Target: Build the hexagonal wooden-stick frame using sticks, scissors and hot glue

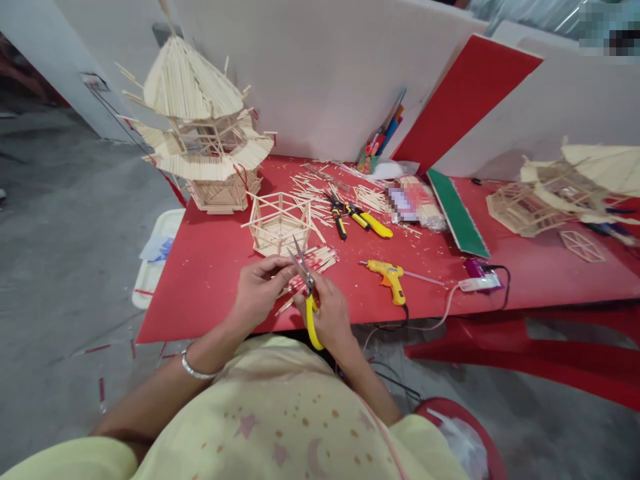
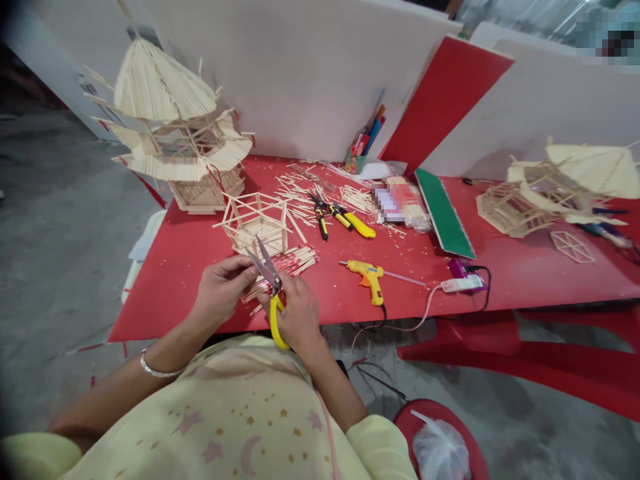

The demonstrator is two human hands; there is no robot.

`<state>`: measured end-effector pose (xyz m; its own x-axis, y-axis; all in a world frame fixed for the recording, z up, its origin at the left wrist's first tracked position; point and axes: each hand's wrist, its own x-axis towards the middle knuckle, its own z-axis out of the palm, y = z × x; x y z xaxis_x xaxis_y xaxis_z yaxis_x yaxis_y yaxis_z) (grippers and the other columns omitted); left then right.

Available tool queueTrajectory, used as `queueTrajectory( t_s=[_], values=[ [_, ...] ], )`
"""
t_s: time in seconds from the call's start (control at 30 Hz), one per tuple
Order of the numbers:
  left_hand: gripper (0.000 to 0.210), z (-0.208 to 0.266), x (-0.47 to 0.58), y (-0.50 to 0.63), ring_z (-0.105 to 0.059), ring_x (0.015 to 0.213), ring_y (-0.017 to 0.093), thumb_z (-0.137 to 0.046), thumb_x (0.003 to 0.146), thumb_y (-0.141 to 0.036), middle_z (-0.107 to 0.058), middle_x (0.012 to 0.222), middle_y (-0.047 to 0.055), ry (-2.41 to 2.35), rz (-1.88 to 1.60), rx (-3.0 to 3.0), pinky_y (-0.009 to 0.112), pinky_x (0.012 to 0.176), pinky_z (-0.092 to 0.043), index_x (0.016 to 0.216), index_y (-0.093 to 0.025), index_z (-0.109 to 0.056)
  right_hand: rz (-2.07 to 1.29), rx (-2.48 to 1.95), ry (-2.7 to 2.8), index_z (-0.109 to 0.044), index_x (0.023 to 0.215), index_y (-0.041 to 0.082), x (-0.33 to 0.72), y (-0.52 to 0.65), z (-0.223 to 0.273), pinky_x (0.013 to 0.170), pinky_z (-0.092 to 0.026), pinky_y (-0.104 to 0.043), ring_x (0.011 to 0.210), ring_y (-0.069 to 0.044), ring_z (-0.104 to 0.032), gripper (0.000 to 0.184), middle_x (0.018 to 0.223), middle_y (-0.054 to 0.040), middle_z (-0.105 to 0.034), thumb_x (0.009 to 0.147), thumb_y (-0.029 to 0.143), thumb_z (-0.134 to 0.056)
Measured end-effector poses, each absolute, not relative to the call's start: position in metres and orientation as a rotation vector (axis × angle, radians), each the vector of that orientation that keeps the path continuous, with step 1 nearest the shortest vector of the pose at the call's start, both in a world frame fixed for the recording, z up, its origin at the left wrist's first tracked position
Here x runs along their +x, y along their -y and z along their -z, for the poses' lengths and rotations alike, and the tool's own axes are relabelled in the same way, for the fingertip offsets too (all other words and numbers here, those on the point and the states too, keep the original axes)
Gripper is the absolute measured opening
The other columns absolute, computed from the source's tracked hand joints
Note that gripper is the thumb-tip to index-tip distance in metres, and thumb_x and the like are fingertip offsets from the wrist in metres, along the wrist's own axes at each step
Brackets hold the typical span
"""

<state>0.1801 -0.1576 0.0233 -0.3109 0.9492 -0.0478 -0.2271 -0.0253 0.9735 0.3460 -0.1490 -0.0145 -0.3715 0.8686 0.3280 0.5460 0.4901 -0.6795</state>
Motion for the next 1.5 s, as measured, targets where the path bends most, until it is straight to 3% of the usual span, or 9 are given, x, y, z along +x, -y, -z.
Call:
queueTrajectory(
  t_s=[0.23,0.53,0.8,1.0,1.2,1.5],
  values=[
    [0.038,-0.023,0.182,0.157,-0.049,0.046,0.006,-0.097,0.062,-0.04,-0.069,0.064,0.001,-1.11,-1.501,0.61,0.016,0.04,-0.038,0.082,-0.014,-0.077,-0.794,-1.094,1.999,-0.06,0.136,0.019,0.343,0.15,0.011,0.09,-0.056,-0.035,0.102,-0.023,-0.07,0.041,0.117,-0.0114,-0.075,0.1,0.038,-0.06],
    [0.036,-0.021,0.178,0.158,-0.05,0.045,0.006,-0.096,0.064,-0.039,-0.066,0.061,-0.002,-1.165,-1.506,0.605,0.017,0.041,-0.042,0.083,-0.015,-0.077,-0.814,-1.155,2.029,-0.065,0.128,0.02,0.34,0.151,0.008,0.072,-0.052,-0.029,0.075,-0.019,-0.065,0.035,0.092,-0.0053,-0.073,0.101,0.042,-0.058],
    [0.04,-0.028,0.177,0.158,-0.05,0.046,0.005,-0.097,0.063,-0.042,-0.063,0.062,-0.003,-1.11,-1.516,0.518,0.016,0.041,-0.041,0.079,-0.014,-0.073,-0.758,-1.147,2.076,-0.061,0.135,0.02,0.338,0.147,0.009,0.09,-0.055,-0.035,0.098,-0.024,-0.071,0.043,0.112,-0.0112,-0.075,0.099,0.043,-0.062],
    [0.043,-0.028,0.174,0.151,-0.054,0.048,0.006,-0.099,0.057,-0.04,-0.063,0.062,-0.004,-1.103,-1.518,0.462,0.016,0.045,-0.044,0.078,-0.015,-0.071,-0.763,-1.161,2.115,-0.061,0.134,0.021,0.337,0.144,0.008,0.088,-0.055,-0.034,0.097,-0.024,-0.07,0.041,0.111,-0.0104,-0.075,0.098,0.039,-0.063],
    [0.042,-0.02,0.17,0.146,-0.044,0.042,0.004,-0.098,0.061,-0.04,-0.06,0.057,-0.004,-1.066,-1.5,0.471,0.014,0.037,-0.031,0.078,-0.015,-0.069,-0.878,-1.133,2.098,-0.062,0.132,0.023,0.333,0.138,0.004,0.088,-0.055,-0.032,0.095,-0.023,-0.07,0.038,0.111,-0.0082,-0.075,0.097,0.037,-0.063],
    [0.041,-0.019,0.165,0.14,-0.039,0.039,0.003,-0.099,0.06,-0.037,-0.061,0.057,-0.004,-1.026,-1.467,0.424,0.014,0.035,-0.029,0.078,-0.015,-0.069,-0.973,-1.112,2.079,-0.064,0.125,0.024,0.33,0.132,-0.002,0.087,-0.055,-0.03,0.095,-0.021,-0.071,0.03,0.107,-0.006,-0.075,0.097,0.035,-0.062]
  ],
)
